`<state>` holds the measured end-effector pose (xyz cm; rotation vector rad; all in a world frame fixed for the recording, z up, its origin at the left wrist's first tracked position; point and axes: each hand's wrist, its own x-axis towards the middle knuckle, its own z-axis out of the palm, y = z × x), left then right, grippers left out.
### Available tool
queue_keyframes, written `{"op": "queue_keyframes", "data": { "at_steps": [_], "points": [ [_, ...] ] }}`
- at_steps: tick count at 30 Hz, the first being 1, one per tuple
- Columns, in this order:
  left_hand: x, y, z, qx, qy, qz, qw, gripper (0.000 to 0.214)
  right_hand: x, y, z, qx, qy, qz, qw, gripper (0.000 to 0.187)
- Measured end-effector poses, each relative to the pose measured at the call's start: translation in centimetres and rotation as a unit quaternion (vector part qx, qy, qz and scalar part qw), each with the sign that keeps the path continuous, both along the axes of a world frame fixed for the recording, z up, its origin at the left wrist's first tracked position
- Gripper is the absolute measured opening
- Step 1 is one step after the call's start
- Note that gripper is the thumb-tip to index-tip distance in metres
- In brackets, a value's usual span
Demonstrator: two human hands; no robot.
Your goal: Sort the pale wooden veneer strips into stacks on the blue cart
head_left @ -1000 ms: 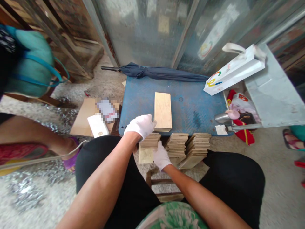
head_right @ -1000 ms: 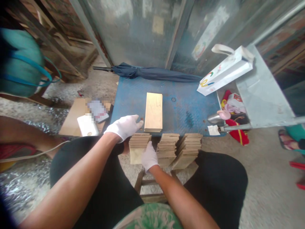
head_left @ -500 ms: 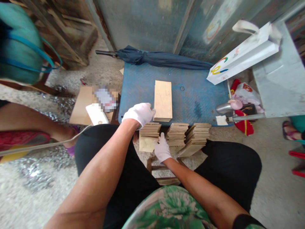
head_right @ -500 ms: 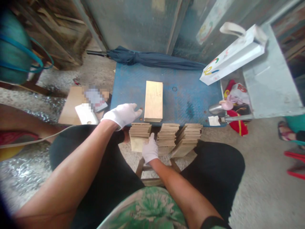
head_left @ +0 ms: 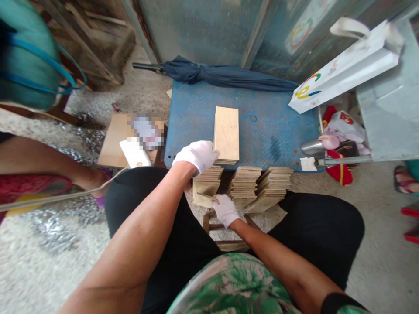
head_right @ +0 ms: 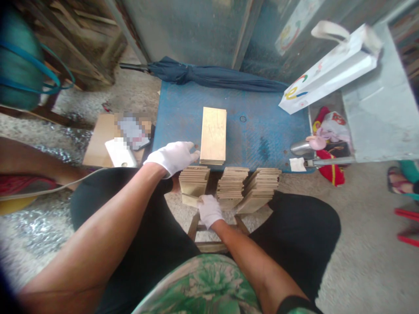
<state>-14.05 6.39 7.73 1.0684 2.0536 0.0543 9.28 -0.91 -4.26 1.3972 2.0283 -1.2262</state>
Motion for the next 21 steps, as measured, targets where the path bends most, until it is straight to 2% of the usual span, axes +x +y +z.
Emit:
{"op": "queue_keyframes", "data": {
  "at_steps": [3,6,11,14,17,21],
  "points": [
    [0.3,0.0,0.5,0.009,0.013,-0.064,0.998,0.051,0.2,0.2,-0.4,-0.019,0.008,0.019,1.000,0.030],
    [0.6,0.1,1.1,0.012,0.023,-0.083,0.996,0.052,-0.2,0.4,-0.4,-0.036,0.025,0.043,0.998,0.028],
    [0.7,0.1,1.8,0.011,0.021,-0.100,0.995,0.055,-1.8,2.0,1.3,-0.033,0.042,0.059,0.997,0.023],
    [0.8,0.3,2.6,0.006,0.007,-0.097,0.995,0.055,-2.2,4.3,3.0,-0.046,0.098,-0.013,0.994,0.022],
    [1.0,0.6,3.9,-0.004,-0.018,-0.078,0.997,0.060,-2.1,7.8,4.9,-0.079,0.180,-0.100,0.975,0.033],
    [1.2,0.9,4.9,0.024,-0.067,-0.059,0.996,0.061,-1.8,13.1,7.4,-0.020,0.253,-0.187,0.949,0.045]
  ]
}}
